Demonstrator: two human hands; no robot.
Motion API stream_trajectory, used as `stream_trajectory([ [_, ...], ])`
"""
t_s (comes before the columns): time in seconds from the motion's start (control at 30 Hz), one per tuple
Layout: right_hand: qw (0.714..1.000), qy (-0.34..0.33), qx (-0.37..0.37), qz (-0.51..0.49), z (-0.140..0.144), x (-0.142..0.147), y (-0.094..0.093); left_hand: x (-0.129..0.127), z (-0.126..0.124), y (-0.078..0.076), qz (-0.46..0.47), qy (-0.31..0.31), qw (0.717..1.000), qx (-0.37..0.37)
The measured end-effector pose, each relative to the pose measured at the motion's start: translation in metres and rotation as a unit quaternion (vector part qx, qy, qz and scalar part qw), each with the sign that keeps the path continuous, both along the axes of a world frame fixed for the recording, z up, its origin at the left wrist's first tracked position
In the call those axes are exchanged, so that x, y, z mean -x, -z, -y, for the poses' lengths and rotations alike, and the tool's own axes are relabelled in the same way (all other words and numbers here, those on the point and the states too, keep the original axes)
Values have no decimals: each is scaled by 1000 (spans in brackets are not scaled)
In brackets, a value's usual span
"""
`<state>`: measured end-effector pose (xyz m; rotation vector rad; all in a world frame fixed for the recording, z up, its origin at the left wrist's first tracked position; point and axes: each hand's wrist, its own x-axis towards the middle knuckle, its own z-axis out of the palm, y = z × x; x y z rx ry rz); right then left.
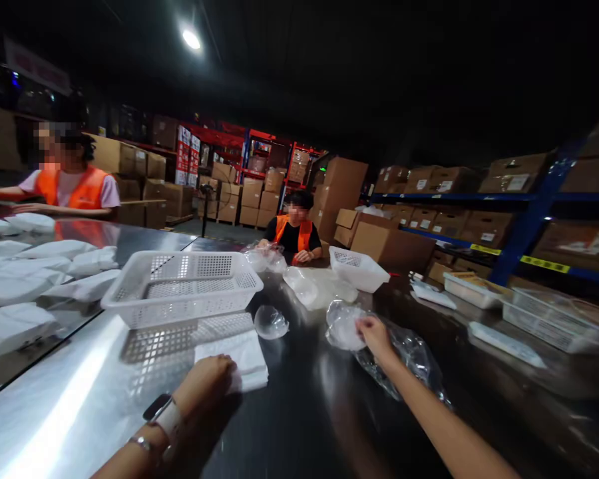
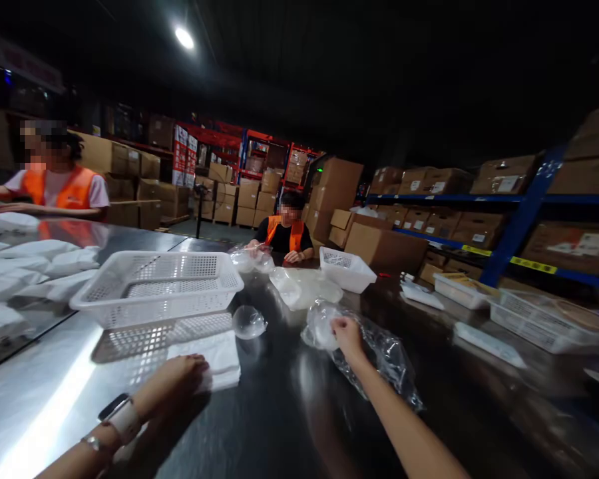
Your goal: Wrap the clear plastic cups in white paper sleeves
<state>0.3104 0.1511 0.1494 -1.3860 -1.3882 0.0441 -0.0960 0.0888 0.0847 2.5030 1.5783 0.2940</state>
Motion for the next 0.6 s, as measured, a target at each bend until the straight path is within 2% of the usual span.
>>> stream_trajectory([
  [0.07,999,15,-51,-8,8,4,-18,-1,-4,6,8,-14,1000,-4],
  [0.13,996,1,-90,10,12,22,-33,-2,-8,9,22,-19,1000,-5],
  [0.23,988,-90,-91,87,6,70,-38,1,-9,10,45,-15,999,-9],
  [0.3,972,-167,-64,152,-4,105,-27,5,-7,8,55,-14,998,-21],
  [0.4,937,-255,-9,240,-17,146,2,10,-3,3,53,-32,997,-36],
  [0.5,897,-312,28,313,-22,160,24,12,0,-3,45,-51,997,-36],
  [0.6,862,-347,36,368,-25,156,24,11,1,-11,26,-37,999,-29],
])
